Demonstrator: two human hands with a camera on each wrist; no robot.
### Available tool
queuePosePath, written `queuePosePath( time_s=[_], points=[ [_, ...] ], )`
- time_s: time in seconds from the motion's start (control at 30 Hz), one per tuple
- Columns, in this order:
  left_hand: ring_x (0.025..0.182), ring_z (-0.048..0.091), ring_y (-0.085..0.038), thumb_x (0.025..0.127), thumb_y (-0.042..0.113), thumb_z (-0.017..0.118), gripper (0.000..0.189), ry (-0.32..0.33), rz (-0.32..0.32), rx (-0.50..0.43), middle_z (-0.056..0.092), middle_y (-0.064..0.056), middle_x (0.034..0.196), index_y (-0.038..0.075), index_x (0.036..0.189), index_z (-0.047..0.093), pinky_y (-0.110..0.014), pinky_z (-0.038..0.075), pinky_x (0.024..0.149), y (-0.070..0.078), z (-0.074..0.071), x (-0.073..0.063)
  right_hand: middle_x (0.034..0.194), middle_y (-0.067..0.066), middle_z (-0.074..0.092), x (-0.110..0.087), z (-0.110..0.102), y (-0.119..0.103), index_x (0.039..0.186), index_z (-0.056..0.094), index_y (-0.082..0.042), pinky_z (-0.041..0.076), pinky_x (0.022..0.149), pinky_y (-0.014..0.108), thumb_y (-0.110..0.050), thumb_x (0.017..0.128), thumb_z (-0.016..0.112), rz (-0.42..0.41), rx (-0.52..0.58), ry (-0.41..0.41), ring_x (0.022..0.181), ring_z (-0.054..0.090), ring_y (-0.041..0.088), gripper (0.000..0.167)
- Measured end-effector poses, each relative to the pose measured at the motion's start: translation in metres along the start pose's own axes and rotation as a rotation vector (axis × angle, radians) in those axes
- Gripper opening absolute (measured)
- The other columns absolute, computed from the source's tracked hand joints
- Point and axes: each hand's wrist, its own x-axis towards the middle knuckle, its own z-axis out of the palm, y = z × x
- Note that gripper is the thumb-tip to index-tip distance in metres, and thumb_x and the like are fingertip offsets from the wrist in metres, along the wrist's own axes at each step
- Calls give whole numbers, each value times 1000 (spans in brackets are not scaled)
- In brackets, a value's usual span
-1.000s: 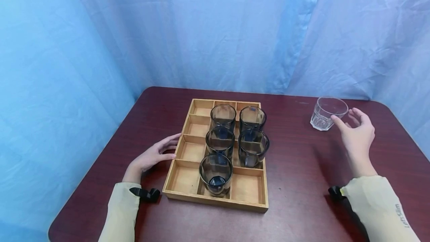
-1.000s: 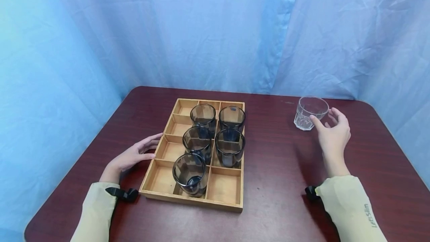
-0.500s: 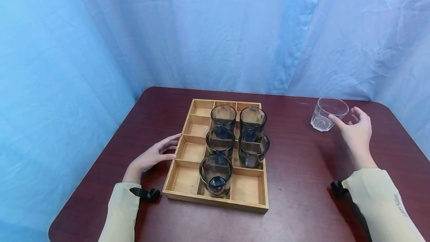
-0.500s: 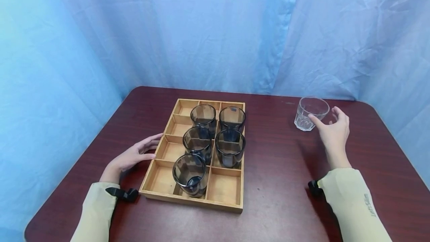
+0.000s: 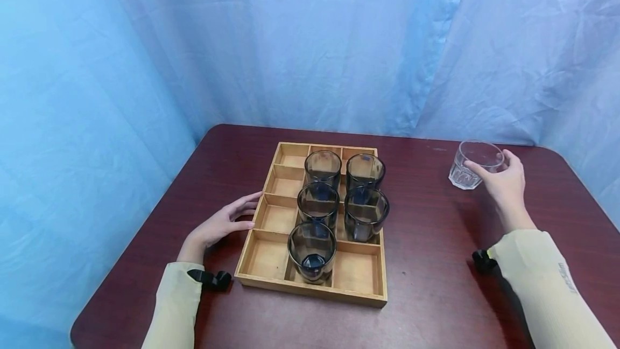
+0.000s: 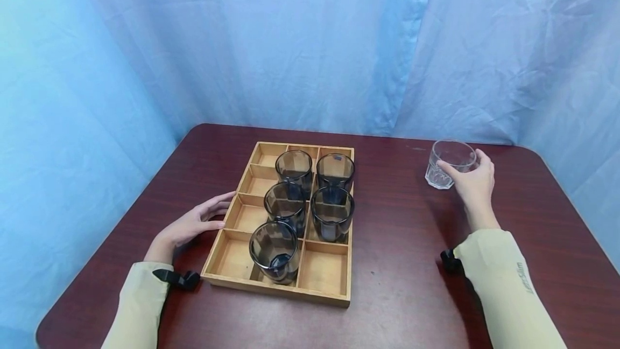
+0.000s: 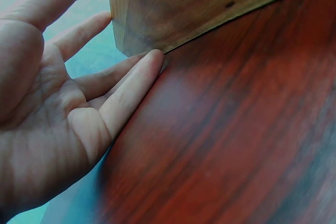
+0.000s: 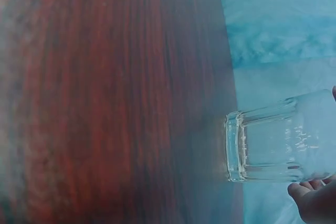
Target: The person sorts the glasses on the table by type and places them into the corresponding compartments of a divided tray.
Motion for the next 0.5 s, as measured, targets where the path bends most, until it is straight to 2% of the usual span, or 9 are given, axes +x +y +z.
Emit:
queuePosePath(
  time_s=[0.1, 0.3, 0.4, 0.5],
  points=[
    [136, 40, -40, 93, 20, 65, 72, 4, -4, -2, 37, -18, 152, 22, 154, 28, -60, 31, 110, 1, 0, 0, 162, 10, 21, 3, 1, 0, 157, 14, -14, 23, 120, 38, -44, 82, 72, 12, -3, -8, 148, 23, 22, 99],
    [136, 40, -40, 93, 18, 65, 72, 0, 6, -17, 38, -19, 151, 21, 154, 28, -60, 31, 109, 1, 0, 0, 156, 7, 34, 7, 4, -1, 155, 23, -16, 28, 118, 34, -47, 79, 75, 33, -38, 33, 138, 36, 16, 97],
    [136, 40, -40, 93, 18, 65, 72, 0, 6, -17, 38, -19, 151, 22, 154, 28, -60, 31, 110, 2, 0, 0, 148, 8, 45, 6, 4, 0, 151, 32, -14, 30, 116, 37, -51, 76, 76, 6, -93, 68, 134, 40, 20, 95],
    [135, 40, -40, 93, 18, 65, 71, 3, 2, -14, 38, -19, 151, 22, 154, 28, -60, 31, 110, 2, 0, 0, 131, 8, 53, 2, 3, 2, 145, 42, -10, 25, 117, 41, -54, 74, 77, -49, -139, 95, 132, 41, 26, 91]
  ],
)
